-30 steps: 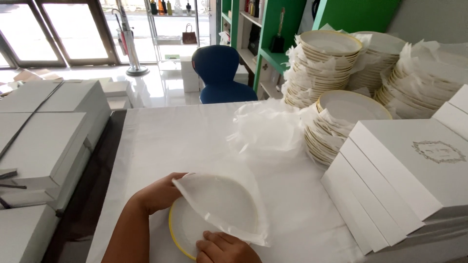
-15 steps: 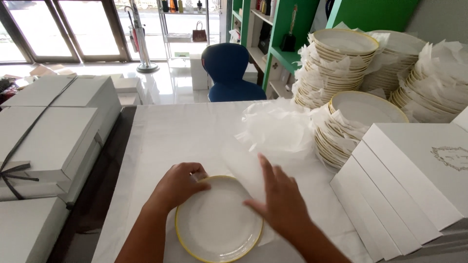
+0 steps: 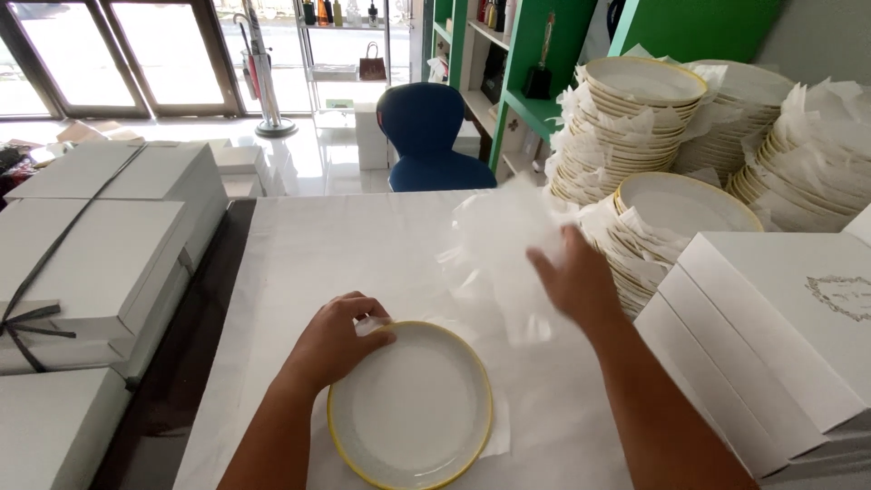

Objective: The person takes plates from a stack, places a protective sheet over each plate, and then places the plates into white boxes.

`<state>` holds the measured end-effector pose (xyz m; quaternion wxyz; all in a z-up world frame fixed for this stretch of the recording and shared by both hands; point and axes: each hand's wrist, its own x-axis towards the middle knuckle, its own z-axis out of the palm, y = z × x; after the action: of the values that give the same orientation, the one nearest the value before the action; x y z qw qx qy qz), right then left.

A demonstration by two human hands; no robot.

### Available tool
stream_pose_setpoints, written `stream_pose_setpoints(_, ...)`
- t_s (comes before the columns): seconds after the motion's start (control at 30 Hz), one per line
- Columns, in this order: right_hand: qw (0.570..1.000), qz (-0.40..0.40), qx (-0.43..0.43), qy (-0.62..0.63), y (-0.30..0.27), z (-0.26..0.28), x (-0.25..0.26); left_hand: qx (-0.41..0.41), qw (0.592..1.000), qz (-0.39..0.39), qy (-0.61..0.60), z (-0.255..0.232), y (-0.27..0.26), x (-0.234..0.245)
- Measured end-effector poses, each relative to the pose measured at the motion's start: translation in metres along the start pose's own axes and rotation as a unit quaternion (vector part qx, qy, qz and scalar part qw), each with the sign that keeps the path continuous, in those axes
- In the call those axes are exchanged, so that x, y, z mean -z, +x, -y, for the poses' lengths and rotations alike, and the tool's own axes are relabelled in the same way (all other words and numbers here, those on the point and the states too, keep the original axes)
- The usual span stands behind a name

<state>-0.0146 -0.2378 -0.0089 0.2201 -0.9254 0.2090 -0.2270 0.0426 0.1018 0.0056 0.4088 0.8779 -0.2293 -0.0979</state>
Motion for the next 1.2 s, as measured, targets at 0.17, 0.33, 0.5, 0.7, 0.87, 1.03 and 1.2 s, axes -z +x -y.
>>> stream_pose_setpoints(0.17, 0.997, -0.036, -0.031, -0.058, 0.035, 0.012, -0.027, 0.022, 0.999, 0.017, 0.027, 0.001, 0.002, -0.003)
stream_pose_setpoints(0.33, 0.935, -0.179, 0.138, -0.272, 0.031, 0.003, -0.068, 0.017, 0.999, 0.022, 0.04, -0.005, -0.003, 0.0)
stream_pose_setpoints(0.5, 0.952, -0.064, 0.15, -0.258, 0.069, -0.074, -0.131, 0.031, 0.998, 0.025, 0.042, 0.001, -0.003, 0.004)
stream_pose_setpoints(0.7, 0.944, -0.125, 0.208, -0.225, 0.032, -0.003, -0.071, 0.037, 0.999, 0.015, 0.023, 0.013, 0.006, 0.007)
stream_pose_setpoints(0.87, 0.979, 0.102, 0.173, 0.035, -0.036, 0.064, -0.031, 0.05, 0.997, 0.02, 0.062, 0.019, 0.009, 0.011)
stream_pose_setpoints(1.03, 0.955, 0.19, 0.21, 0.085, -0.066, 0.082, -0.035, 0.056, 0.996, 0.043, 0.051, 0.024, 0.008, 0.007)
stream_pose_setpoints(1.2, 0.958, 0.22, 0.175, 0.057, -0.071, 0.082, -0.043, 0.065, 0.994, 0.056, 0.071, 0.016, 0.003, 0.013)
